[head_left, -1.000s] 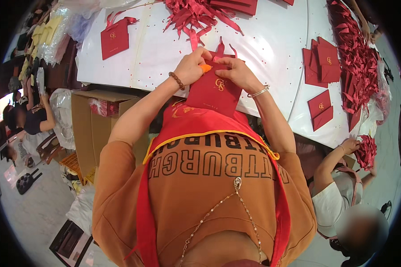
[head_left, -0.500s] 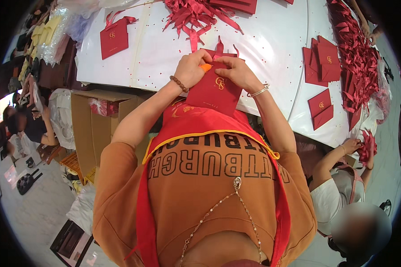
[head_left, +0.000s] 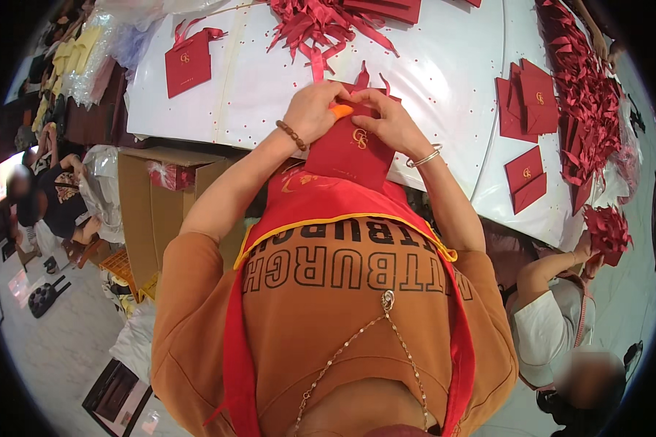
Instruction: The person is tying red ribbons onto small red paper gift bags as part of a manual assembly or packaging task.
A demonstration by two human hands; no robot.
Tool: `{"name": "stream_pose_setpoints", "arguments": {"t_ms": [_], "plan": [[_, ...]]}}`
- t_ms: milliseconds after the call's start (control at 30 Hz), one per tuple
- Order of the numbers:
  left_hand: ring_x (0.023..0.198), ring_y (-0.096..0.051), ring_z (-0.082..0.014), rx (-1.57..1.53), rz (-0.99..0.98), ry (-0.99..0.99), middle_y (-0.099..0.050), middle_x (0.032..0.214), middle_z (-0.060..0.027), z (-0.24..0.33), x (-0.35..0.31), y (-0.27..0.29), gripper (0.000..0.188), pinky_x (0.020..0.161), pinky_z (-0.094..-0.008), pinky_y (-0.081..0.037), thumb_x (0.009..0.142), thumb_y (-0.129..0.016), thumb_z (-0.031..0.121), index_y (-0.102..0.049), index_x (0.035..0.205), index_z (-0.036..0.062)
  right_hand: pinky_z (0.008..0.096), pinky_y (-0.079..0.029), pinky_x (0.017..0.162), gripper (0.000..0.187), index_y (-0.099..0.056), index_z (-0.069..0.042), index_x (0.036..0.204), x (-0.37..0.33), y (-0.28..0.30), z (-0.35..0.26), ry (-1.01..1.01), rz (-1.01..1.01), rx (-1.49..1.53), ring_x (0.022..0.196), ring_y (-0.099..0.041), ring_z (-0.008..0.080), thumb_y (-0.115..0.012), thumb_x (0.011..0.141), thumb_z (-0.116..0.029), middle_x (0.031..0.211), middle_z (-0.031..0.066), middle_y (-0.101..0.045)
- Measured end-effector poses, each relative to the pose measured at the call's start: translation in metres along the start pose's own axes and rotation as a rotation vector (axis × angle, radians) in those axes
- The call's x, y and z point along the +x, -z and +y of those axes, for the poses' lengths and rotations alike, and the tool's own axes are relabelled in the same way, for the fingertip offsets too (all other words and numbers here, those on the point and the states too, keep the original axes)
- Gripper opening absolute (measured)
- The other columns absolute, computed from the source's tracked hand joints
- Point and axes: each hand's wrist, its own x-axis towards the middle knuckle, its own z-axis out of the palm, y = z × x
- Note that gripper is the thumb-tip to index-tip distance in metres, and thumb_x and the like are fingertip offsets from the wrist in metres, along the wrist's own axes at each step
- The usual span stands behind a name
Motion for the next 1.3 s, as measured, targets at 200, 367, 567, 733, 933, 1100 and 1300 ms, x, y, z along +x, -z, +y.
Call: {"name": "stream_pose_setpoints", "arguments": {"t_ms": [200, 367, 567, 733, 933, 1100, 1300], "plan": [[0.088, -0.054, -0.0184, 0.165, -0.238, 0.008, -0.06, 0.094, -0.0061, -0.032, 0.029, 0.012, 0.022, 0.072, -0.0311, -0.042, 0.079, -0.057, 0.027, -0.064, 0.084, 0.0067, 0.0347, -0.041, 0.062, 0.029, -0.057, -0.009, 0.095, -0.006, -0.003, -0.026, 0.031, 0.121, -0.469, 0.069, -0.058, 0.0242, -0.066, 0.075, -0.027, 0.076, 0.0081, -0.062], [0.061, -0.042, -0.0094, -0.279, -0.798, 0.144, -0.052, 0.068, 0.0027, -0.035, 0.066, 0.026, 0.02, 0.055, -0.0245, -0.032, 0.077, -0.052, 0.022, -0.061, 0.074, 0.0044, 0.0349, -0.03, 0.073, 0.025, -0.057, -0.013, 0.095, -0.007, -0.005, -0.028, 0.143, 0.099, -0.431, 0.071, -0.055, 0.0206, -0.063, 0.077, -0.03, 0.071, 0.004, -0.06], [0.081, -0.051, -0.0126, -0.069, -0.984, 0.124, -0.056, 0.101, -0.005, -0.036, 0.084, 0.018, 0.015, 0.072, -0.0259, -0.038, 0.076, -0.055, 0.014, -0.063, 0.077, 0.0019, 0.0338, -0.029, 0.071, 0.024, -0.058, -0.014, 0.094, -0.006, -0.005, -0.04, 0.056, 0.034, -0.435, 0.066, -0.054, 0.0218, -0.063, 0.076, -0.028, 0.066, 0.0052, -0.059], [0.07, -0.052, -0.011, -0.193, -0.441, 0.229, -0.058, 0.086, -0.0033, -0.045, 0.09, 0.005, 0.023, 0.064, -0.0273, -0.042, 0.081, -0.056, 0.023, -0.062, 0.087, 0.0028, 0.0304, -0.042, 0.053, 0.023, -0.061, -0.009, 0.093, -0.003, -0.006, -0.03, 0.272, 0.16, -0.483, 0.054, -0.057, 0.0213, -0.067, 0.074, -0.02, 0.061, 0.0095, -0.058], [0.083, -0.059, -0.0313, 0.158, -0.031, 0.301, -0.062, 0.089, -0.0164, -0.081, 0.051, 0.024, 0.036, 0.071, -0.0368, -0.046, 0.082, -0.053, 0.037, -0.059, 0.089, 0.0026, 0.0306, -0.045, 0.059, 0.031, -0.061, -0.007, 0.1, 0.0, 0.0, -0.02, -0.008, 0.148, -0.37, 0.063, -0.06, 0.0198, -0.068, 0.075, -0.025, 0.07, 0.0096, -0.062], [0.085, -0.058, -0.0331, 0.447, -0.131, 0.459, -0.06, 0.092, -0.0157, -0.072, 0.018, 0.008, 0.037, 0.073, -0.0433, -0.044, 0.084, -0.051, 0.041, -0.057, 0.093, 0.0054, 0.0315, -0.047, 0.067, 0.036, -0.061, -0.007, 0.103, 0.009, -0.005, -0.004, 0.067, 0.167, -0.397, 0.075, -0.062, 0.0231, -0.068, 0.074, -0.027, 0.084, 0.012, -0.064], [0.087, -0.056, -0.0318, 0.387, 0.255, 0.407, -0.058, 0.096, -0.0118, -0.105, -0.027, -0.019, 0.024, 0.069, -0.0439, -0.044, 0.083, -0.055, 0.03, -0.055, 0.09, 0.0066, 0.033, -0.047, 0.072, 0.038, -0.061, -0.007, 0.104, 0.01, -0.007, -0.002, -0.013, 0.165, -0.377, 0.083, -0.062, 0.0245, -0.068, 0.074, -0.029, 0.092, 0.0115, -0.064]]}}
